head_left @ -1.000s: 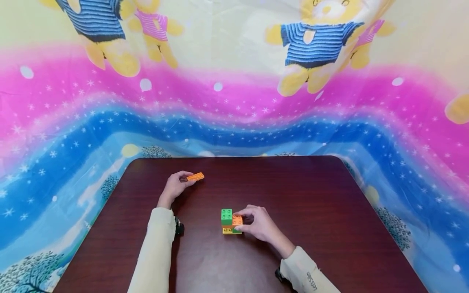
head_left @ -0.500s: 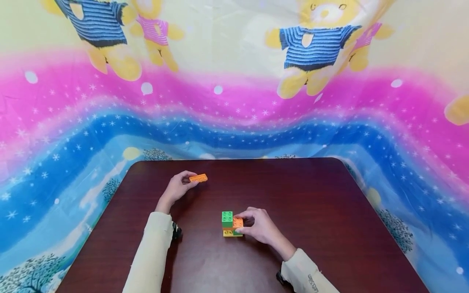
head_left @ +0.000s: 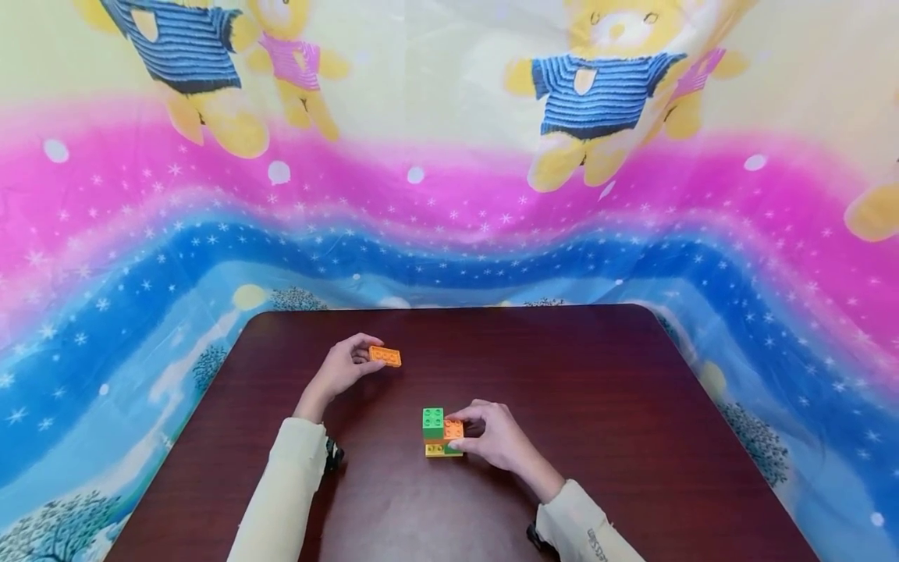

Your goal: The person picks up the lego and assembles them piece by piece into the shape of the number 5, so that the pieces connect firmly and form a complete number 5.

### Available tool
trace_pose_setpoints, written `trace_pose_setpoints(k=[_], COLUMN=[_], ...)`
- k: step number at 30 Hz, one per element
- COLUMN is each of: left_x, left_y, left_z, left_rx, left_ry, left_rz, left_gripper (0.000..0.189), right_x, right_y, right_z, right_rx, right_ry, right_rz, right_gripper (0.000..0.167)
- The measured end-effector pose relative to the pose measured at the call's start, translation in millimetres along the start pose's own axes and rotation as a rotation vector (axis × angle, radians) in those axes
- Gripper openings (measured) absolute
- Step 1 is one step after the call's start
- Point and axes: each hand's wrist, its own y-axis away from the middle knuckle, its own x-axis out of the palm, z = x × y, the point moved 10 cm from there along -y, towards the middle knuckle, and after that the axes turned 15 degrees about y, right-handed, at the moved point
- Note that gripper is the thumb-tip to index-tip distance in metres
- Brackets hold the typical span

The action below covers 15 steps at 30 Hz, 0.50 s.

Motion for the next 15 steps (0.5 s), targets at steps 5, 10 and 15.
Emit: trace_pose_setpoints(k=[5, 10, 15], left_x=[1.6, 3.5, 6.4], left_y=[6.0, 7.3, 6.8], left_z=[2.8, 4.3, 6.1], left_rx=[-0.019, -0.019, -0.017], left_ry=[-0.013, -0.027, -0.059], left_rz=[0.006, 0.021, 0.04], left_gripper=[0.037, 0.037, 0.037], right_x=[1.6, -0.2, -1.4], right_y=[2.0, 1.6, 0.5], right_z=[1.4, 1.6, 0.7], right_rx=[-0.001, 0.003, 0.004], right_ry=[0.004, 0.004, 0.003], right_rz=[0.01, 0.002, 0.001], right_gripper=[0.041, 0.041, 0.04])
